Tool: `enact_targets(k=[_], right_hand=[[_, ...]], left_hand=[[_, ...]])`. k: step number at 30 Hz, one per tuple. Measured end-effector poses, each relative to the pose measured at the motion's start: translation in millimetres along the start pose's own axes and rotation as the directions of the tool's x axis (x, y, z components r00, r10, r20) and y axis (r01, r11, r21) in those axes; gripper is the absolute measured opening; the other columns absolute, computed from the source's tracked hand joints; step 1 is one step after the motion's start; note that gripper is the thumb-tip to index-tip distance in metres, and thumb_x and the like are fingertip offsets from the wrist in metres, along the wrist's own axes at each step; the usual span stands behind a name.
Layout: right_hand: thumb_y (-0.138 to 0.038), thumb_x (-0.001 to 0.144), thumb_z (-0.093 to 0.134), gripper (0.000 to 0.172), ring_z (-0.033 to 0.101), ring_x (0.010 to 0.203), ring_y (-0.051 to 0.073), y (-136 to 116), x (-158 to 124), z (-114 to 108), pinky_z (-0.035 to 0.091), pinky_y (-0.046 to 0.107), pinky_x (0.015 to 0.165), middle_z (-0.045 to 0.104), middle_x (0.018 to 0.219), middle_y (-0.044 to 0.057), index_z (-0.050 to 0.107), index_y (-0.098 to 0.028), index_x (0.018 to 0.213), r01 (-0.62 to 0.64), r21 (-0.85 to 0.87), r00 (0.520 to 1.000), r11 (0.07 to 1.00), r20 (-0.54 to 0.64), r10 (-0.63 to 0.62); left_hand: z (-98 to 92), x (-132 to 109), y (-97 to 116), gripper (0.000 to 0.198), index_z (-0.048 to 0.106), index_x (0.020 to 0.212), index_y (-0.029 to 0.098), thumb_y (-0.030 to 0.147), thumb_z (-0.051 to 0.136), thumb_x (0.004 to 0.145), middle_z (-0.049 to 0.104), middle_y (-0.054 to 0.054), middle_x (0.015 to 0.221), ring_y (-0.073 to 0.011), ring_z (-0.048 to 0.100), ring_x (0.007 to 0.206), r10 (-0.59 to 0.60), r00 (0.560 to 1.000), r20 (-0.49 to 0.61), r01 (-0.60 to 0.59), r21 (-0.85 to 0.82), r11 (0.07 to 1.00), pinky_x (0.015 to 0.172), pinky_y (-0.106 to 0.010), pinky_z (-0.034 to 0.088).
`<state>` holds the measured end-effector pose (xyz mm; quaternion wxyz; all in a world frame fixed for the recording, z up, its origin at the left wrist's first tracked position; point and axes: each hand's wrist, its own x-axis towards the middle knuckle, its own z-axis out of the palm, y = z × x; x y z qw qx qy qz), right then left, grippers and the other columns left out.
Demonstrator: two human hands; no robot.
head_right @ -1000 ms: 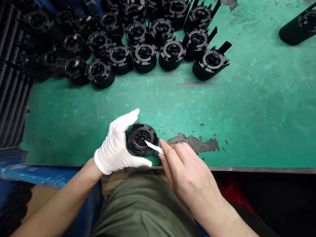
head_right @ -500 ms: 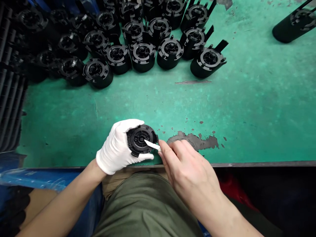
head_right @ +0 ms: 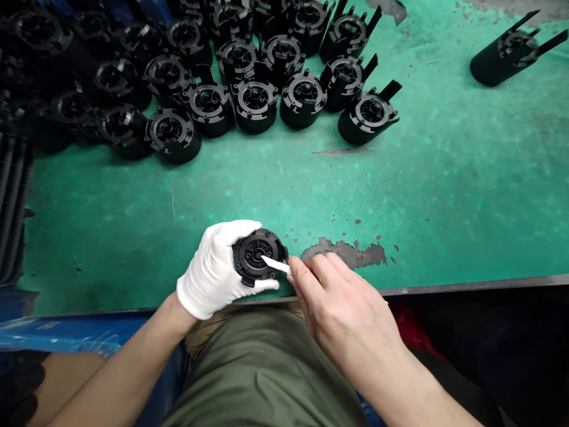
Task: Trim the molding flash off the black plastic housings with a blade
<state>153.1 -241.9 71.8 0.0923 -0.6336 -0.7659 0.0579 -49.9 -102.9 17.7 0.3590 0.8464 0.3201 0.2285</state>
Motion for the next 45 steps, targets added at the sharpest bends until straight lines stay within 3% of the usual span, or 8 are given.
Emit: enact_targets(k=[4,12,18,30,34,37,40,45], right_hand=[[-0.018,0.112,0.058,0.02,0.048,0.078,0.021,1.4,2.9,-5.8,0.04,0.038,0.07,0.056,0.087,0.004,0.069,-0.009,0.126,-0.003,-0.012,1.0,1.0,0.023,0.003],[-0.014,0.111,0.057,0.02,0.048,0.078,0.02,1.2,7.3,-8.6,0.04,0.037,0.07,0.057,0.088,0.004,0.067,-0.009,0.127,0.021,0.009,0.999,1.0,0.046,-0.022],[-0.016,0.111,0.057,0.022,0.048,0.08,0.023,-4.3,4.0,-7.2,0.04,0.039,0.073,0.058,0.088,0.005,0.067,-0.01,0.13,-0.01,-0.071,0.997,0.997,0.073,0.015],[-0.016,0.108,0.063,0.026,0.047,0.082,0.024,-15.5,-1.1,2.0,0.041,0.04,0.075,0.059,0.088,0.007,0.069,-0.007,0.132,-0.069,-0.166,0.996,0.984,0.042,0.077],[-0.014,0.107,0.066,0.033,0.05,0.081,0.024,-16.0,-2.0,5.6,0.044,0.04,0.073,0.06,0.09,0.007,0.066,-0.005,0.138,-0.078,-0.119,0.997,0.99,-0.021,0.076],[-0.01,0.108,0.063,0.036,0.056,0.081,0.022,-5.5,-1.8,1.9,0.048,0.036,0.073,0.064,0.092,0.007,0.062,-0.007,0.144,-0.046,0.054,0.997,0.997,-0.054,0.049],[-0.008,0.11,0.057,0.038,0.064,0.084,0.018,17.2,-0.7,-5.0,0.054,0.032,0.079,0.071,0.099,0.007,0.061,-0.012,0.147,-0.009,0.18,0.997,0.984,-0.076,0.023],[-0.018,0.112,0.058,0.032,0.075,0.088,0.019,61.8,10.5,-10.8,0.057,0.031,0.077,0.078,0.113,0.01,0.061,-0.014,0.144,0.107,0.198,0.994,0.974,0.002,-0.11]], left_hand=[[-4.2,4.1,2.1,0.05,0.072,0.102,0.023,0.061,0.094,0.077,0.082,-0.011,0.108,-0.0338,0.082,0.099,0.003,0.999,0.054,0.0,-0.04,0.999,0.09,-0.045,0.065],[-6.6,7.9,2.9,0.045,0.072,0.1,0.023,0.057,0.094,0.08,0.079,-0.006,0.095,-0.0289,0.079,0.089,-0.014,0.993,0.12,0.025,-0.093,0.995,0.081,-0.04,0.06],[-6.3,9.2,5.4,0.042,0.072,0.098,0.023,0.057,0.092,0.082,0.078,-0.005,0.09,-0.0276,0.077,0.081,-0.023,0.995,0.096,0.033,-0.109,0.994,0.077,-0.04,0.059],[-3.9,5.4,2.7,0.051,0.072,0.103,0.022,0.065,0.09,0.082,0.084,-0.012,0.109,-0.0344,0.083,0.096,0.017,1.0,0.018,-0.017,-0.042,0.999,0.085,-0.045,0.066],[-2.3,2.7,1.6,0.055,0.072,0.111,0.021,0.064,0.09,0.082,0.084,-0.012,0.11,-0.0349,0.084,0.097,0.015,1.0,0.009,-0.014,-0.025,1.0,0.088,-0.047,0.066],[-1.2,-2.8,-5.5,0.073,0.067,0.131,0.02,0.064,0.094,0.08,0.083,-0.014,0.121,-0.036,0.083,0.108,0.07,0.998,0.001,-0.069,-0.013,0.998,0.097,-0.049,0.066],[-1.7,-9.4,-14.9,0.097,0.05,0.155,0.019,0.068,0.092,0.082,0.077,-0.017,0.142,-0.0369,0.078,0.126,0.188,0.982,0.011,-0.189,0.029,0.982,0.116,-0.054,0.059],[-5.8,-11.4,-18.1,0.104,0.033,0.168,0.022,0.055,0.091,0.089,0.067,-0.018,0.158,-0.0364,0.07,0.143,0.236,0.966,0.105,-0.243,0.055,0.968,0.128,-0.055,0.05]])
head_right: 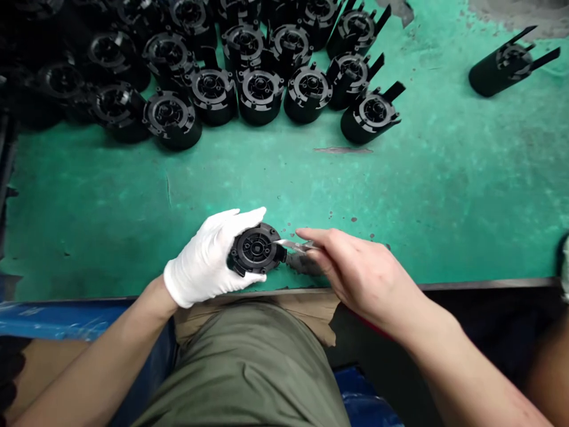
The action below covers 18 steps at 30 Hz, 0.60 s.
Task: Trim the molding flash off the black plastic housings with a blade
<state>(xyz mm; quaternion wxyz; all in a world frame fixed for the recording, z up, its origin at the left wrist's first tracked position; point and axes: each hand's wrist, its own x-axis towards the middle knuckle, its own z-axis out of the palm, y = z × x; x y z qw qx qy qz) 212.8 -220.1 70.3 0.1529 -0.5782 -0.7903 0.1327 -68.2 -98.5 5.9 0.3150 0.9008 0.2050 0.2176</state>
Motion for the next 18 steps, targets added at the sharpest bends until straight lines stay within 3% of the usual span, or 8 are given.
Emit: enact_targets(k=[3,8,13,18], right_hand=[[-0.024,0.112,0.061,0.023,0.075,0.085,0.021,18.9,13.2,-3.6,0.054,0.033,0.068,0.077,0.105,0.009,0.063,-0.014,0.132,0.151,-0.03,0.985,0.988,0.084,-0.148],[-0.014,0.111,0.057,0.02,0.07,0.081,0.018,32.7,36.6,-3.5,0.049,0.032,0.067,0.075,0.097,0.005,0.062,-0.016,0.13,0.4,-0.101,0.914,0.911,0.125,-0.387],[-0.019,0.114,0.057,0.009,0.066,0.082,0.016,30.0,44.5,-0.5,0.046,0.031,0.067,0.077,0.098,0.005,0.065,-0.019,0.118,0.421,-0.164,0.906,0.892,0.12,-0.406],[-0.012,0.111,0.056,0.019,0.065,0.083,0.018,26.0,44.2,-1.7,0.042,0.032,0.065,0.078,0.102,0.007,0.067,-0.018,0.124,0.441,-0.177,0.897,0.88,0.123,-0.425]], left_hand=[[-0.4,2.6,2.0,0.104,0.037,0.163,0.019,0.058,0.093,0.085,0.069,-0.019,0.154,-0.037,0.072,0.139,0.013,0.999,-0.03,-0.013,0.006,1.0,0.125,-0.054,0.052],[2.9,3.1,1.5,0.106,0.04,0.159,0.019,0.062,0.096,0.081,0.07,-0.02,0.152,-0.0367,0.072,0.137,0.027,0.997,-0.07,-0.026,0.019,0.999,0.122,-0.053,0.055],[3.6,2.9,-1.2,0.105,0.038,0.161,0.023,0.065,0.093,0.082,0.068,-0.019,0.155,-0.0383,0.072,0.138,0.018,0.998,-0.06,-0.018,0.007,1.0,0.121,-0.056,0.055],[2.6,4.3,-1.6,0.103,0.039,0.161,0.022,0.066,0.091,0.084,0.069,-0.019,0.153,-0.0379,0.073,0.136,0.038,0.997,-0.067,-0.038,0.004,0.999,0.12,-0.055,0.056]])
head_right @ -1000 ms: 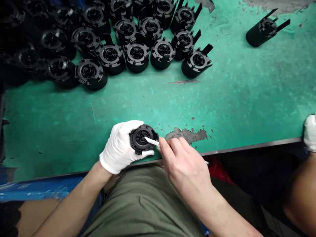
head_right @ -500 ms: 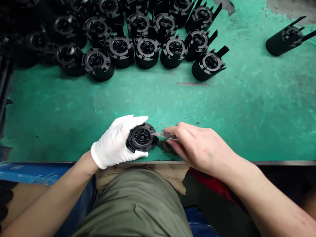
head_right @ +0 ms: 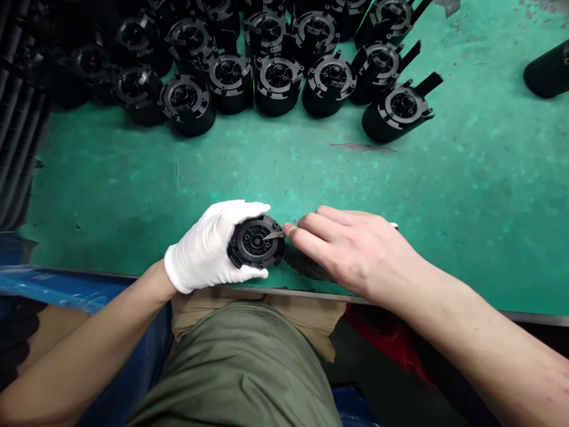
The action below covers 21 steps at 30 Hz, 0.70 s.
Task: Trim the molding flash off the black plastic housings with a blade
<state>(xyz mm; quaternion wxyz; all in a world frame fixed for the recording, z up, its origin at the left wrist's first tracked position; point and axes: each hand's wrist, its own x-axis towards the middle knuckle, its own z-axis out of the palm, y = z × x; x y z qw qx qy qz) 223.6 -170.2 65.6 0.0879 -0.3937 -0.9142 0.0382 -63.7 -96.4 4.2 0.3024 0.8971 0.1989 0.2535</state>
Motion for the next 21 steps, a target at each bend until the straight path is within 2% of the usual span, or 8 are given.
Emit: enact_targets(k=[9,14,21], right_hand=[[-0.004,0.109,0.052,0.025,0.061,0.08,0.018,-2.7,-2.2,0.5,0.042,0.032,0.065,0.078,0.101,0.008,0.065,-0.014,0.127,0.064,-0.087,0.998,0.994,-0.024,-0.066],[-0.005,0.108,0.052,0.027,0.062,0.08,0.017,-0.1,0.7,-3.3,0.045,0.032,0.066,0.078,0.101,0.005,0.067,-0.02,0.125,0.053,-0.036,0.998,0.998,-0.02,-0.054],[-0.011,0.109,0.057,0.02,0.065,0.083,0.018,3.5,1.8,2.0,0.046,0.032,0.066,0.078,0.102,0.006,0.068,-0.019,0.123,0.039,-0.042,0.998,0.998,-0.045,-0.041]], left_hand=[[1.9,-1.0,-1.2,0.102,0.041,0.159,0.021,0.068,0.091,0.083,0.071,-0.019,0.148,-0.0374,0.075,0.131,0.013,1.0,-0.015,-0.013,0.018,1.0,0.115,-0.053,0.058],[2.2,-0.6,-1.9,0.101,0.042,0.158,0.021,0.072,0.088,0.085,0.072,-0.019,0.146,-0.0371,0.076,0.129,0.01,1.0,-0.023,-0.01,0.022,1.0,0.114,-0.053,0.059],[2.0,-1.2,-1.8,0.101,0.043,0.159,0.022,0.071,0.089,0.083,0.071,-0.019,0.15,-0.0378,0.075,0.133,-0.012,1.0,-0.001,0.012,0.007,1.0,0.116,-0.054,0.059]])
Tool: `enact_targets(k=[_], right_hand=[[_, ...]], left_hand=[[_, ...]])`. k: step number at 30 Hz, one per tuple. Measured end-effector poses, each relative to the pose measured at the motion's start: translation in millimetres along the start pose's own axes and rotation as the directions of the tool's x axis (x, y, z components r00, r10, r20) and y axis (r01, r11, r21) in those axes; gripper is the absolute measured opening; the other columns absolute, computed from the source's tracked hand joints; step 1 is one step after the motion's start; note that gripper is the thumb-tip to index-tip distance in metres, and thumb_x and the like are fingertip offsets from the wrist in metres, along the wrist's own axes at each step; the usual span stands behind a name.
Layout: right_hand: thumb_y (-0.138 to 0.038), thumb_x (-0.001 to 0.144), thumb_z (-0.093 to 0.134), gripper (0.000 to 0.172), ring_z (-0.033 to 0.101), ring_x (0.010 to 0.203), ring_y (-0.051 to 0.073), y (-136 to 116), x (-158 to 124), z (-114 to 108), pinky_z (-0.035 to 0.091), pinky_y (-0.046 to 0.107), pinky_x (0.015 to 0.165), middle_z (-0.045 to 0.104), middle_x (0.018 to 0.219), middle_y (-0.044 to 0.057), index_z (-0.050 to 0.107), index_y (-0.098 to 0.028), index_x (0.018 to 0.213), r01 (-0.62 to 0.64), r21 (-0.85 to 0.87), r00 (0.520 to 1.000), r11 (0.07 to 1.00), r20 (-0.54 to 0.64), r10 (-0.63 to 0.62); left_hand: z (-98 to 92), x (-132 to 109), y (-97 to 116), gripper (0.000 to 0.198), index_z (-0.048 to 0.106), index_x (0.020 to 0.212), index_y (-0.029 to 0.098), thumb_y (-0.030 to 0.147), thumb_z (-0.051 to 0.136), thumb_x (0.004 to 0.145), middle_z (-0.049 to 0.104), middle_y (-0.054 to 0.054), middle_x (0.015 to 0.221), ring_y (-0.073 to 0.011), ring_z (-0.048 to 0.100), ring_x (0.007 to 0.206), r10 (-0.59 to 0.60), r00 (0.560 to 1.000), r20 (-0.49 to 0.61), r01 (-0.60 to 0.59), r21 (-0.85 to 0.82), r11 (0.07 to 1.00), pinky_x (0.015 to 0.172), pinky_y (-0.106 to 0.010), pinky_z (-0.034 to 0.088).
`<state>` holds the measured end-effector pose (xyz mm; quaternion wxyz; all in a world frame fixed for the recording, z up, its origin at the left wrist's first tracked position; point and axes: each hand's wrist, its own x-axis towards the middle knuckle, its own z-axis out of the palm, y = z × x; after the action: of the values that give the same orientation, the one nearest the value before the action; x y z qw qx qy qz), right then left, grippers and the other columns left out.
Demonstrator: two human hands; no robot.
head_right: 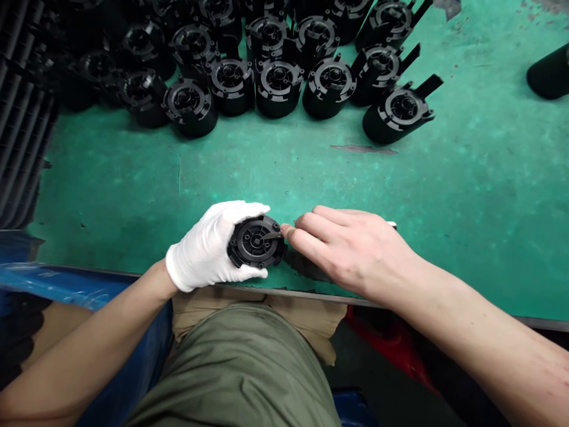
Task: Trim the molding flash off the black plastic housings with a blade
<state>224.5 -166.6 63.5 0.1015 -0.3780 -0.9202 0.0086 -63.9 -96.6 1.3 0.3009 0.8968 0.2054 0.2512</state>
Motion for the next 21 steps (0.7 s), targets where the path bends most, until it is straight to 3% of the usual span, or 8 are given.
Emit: enact_targets(k=[10,16,21], right_hand=[[-0.009,0.11,0.054,0.02,0.061,0.08,0.017,3.0,1.2,-2.0,0.042,0.031,0.065,0.075,0.099,0.005,0.068,-0.019,0.119,0.018,0.033,0.999,0.999,0.051,-0.02],[-0.003,0.105,0.05,0.039,0.061,0.081,0.019,0.2,2.4,-8.9,0.046,0.033,0.069,0.077,0.1,0.006,0.067,-0.022,0.134,0.017,0.076,0.998,0.997,0.052,-0.021],[-0.005,0.105,0.05,0.041,0.061,0.083,0.019,1.3,2.9,-13.1,0.05,0.034,0.07,0.076,0.1,0.005,0.067,-0.024,0.137,0.037,0.075,0.995,0.996,0.086,-0.043]], left_hand=[[1.0,0.2,-0.7,0.101,0.043,0.157,0.021,0.071,0.09,0.083,0.071,-0.02,0.15,-0.0379,0.075,0.132,0.011,1.0,-0.018,-0.011,-0.008,1.0,0.115,-0.054,0.059],[-0.6,0.0,0.1,0.1,0.043,0.158,0.023,0.07,0.09,0.083,0.071,-0.019,0.149,-0.0383,0.075,0.133,-0.011,1.0,0.011,0.011,-0.002,1.0,0.116,-0.055,0.058],[-0.2,-0.1,0.1,0.101,0.042,0.159,0.022,0.069,0.09,0.083,0.072,-0.018,0.147,-0.0376,0.075,0.131,0.009,1.0,-0.01,-0.009,-0.004,1.0,0.114,-0.054,0.059]])
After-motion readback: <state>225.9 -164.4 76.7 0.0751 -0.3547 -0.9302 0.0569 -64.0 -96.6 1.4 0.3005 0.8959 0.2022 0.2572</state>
